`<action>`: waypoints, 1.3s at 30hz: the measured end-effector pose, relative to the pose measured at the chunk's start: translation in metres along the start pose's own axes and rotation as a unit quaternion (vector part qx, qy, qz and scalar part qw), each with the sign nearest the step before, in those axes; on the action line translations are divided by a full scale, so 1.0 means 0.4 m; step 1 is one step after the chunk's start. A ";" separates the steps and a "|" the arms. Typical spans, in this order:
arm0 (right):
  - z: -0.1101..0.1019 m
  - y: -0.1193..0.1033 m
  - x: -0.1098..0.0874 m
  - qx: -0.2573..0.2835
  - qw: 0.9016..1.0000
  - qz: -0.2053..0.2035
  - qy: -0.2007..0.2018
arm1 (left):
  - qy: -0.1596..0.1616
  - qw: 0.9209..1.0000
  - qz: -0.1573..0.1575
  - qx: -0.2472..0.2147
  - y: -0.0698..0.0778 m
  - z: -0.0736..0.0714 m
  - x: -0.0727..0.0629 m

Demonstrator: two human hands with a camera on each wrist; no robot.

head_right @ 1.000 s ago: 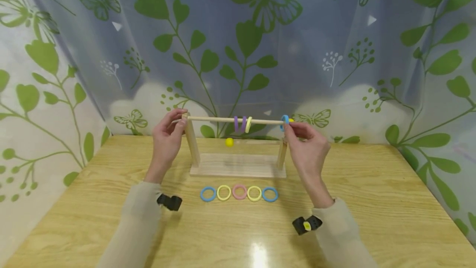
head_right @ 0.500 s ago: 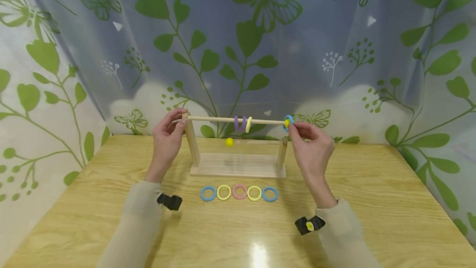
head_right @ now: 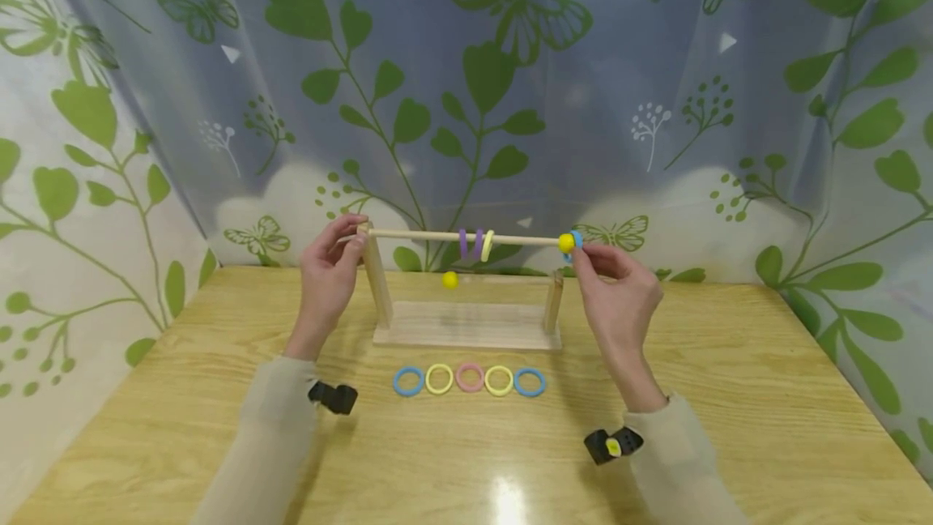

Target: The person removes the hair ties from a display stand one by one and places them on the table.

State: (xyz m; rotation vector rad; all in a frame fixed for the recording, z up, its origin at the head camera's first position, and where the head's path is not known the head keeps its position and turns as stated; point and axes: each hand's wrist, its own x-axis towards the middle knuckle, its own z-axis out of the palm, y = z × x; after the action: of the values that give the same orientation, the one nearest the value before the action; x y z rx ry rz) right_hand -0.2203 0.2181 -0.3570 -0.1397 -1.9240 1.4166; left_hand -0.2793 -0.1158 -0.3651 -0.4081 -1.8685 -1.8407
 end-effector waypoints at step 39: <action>-0.076 0.048 -0.024 -0.070 0.997 0.014 -0.006 | 0.002 1.000 0.002 0.005 -0.001 0.000 0.001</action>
State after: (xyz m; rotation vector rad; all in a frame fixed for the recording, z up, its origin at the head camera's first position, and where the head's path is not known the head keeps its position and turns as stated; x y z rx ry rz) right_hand -0.2010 0.2446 -0.3744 -0.2243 -2.0389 1.3021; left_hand -0.2799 -0.1159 -0.3653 -0.4037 -1.8721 -1.8289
